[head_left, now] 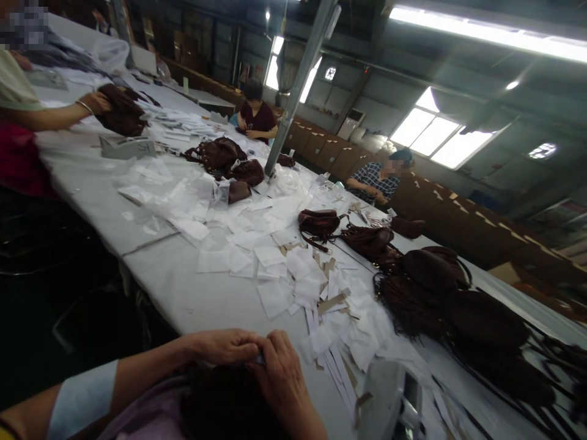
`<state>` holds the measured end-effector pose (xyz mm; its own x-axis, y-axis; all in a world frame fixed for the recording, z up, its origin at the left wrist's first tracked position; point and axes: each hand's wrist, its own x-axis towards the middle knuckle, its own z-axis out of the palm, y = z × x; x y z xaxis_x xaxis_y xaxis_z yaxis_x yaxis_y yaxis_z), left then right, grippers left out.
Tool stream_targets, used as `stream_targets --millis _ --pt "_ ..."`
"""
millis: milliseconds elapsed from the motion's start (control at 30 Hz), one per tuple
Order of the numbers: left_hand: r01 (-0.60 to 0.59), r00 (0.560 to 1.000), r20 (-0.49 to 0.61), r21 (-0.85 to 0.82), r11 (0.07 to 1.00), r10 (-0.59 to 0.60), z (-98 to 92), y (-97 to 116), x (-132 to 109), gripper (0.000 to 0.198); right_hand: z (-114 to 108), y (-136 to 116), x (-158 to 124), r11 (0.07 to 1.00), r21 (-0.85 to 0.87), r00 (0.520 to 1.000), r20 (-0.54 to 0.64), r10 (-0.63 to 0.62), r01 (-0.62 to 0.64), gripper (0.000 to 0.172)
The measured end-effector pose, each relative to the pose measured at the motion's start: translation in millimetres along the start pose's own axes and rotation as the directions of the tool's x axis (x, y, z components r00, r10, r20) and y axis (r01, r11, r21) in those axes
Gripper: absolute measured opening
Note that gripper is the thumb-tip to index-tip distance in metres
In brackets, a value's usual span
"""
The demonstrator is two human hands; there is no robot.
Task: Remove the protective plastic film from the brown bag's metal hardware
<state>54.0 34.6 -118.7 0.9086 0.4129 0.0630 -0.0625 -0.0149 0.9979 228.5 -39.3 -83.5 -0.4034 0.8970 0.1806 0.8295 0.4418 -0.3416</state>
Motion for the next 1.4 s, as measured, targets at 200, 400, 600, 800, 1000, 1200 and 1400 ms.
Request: stream_targets --millis 200,400,600,800,1000,1200,1400 --pt "0.128 0.988 -0.041 -0.337 0.933 -0.151 16.6 -30 -2 0.047 5 7 -5 0.996 0.079 0.999 0.014 0.031 -0.032 0.018" --pt "0.124 0.989 -0.024 -0.407 0.905 -0.146 23.9 -33 -5 0.041 3 9 -11 0.987 0.113 0.978 0.186 0.096 -0.118 0.044" --pt "0.157 0.986 0.008 -0.41 0.898 -0.169 18.7 -28 -6 0.037 -1 11 -11 0.994 0.084 0.976 0.21 0.057 -0.076 0.031" --pt "0.145 0.972 -0.1 -0.47 0.871 -0.215 22.1 -36 -2 0.037 3 17 -13 0.994 -0.101 0.981 0.187 0.056 -0.038 0.043" --pt "0.135 0.945 -0.194 -0.503 0.854 -0.264 18.8 -35 0 0.054 17 30 -23 0.993 -0.09 0.995 0.058 0.085 -0.08 0.028" --pt "0.157 0.955 -0.158 -0.454 0.877 -0.253 13.1 -24 -3 0.056 19 29 -38 0.986 -0.01 0.984 -0.069 0.163 -0.164 0.031" --pt "0.198 0.976 -0.023 -0.311 0.93 -0.215 9.1 -20 -4 0.045 2 13 -38 0.938 0.227 0.956 -0.073 0.283 -0.261 0.032"
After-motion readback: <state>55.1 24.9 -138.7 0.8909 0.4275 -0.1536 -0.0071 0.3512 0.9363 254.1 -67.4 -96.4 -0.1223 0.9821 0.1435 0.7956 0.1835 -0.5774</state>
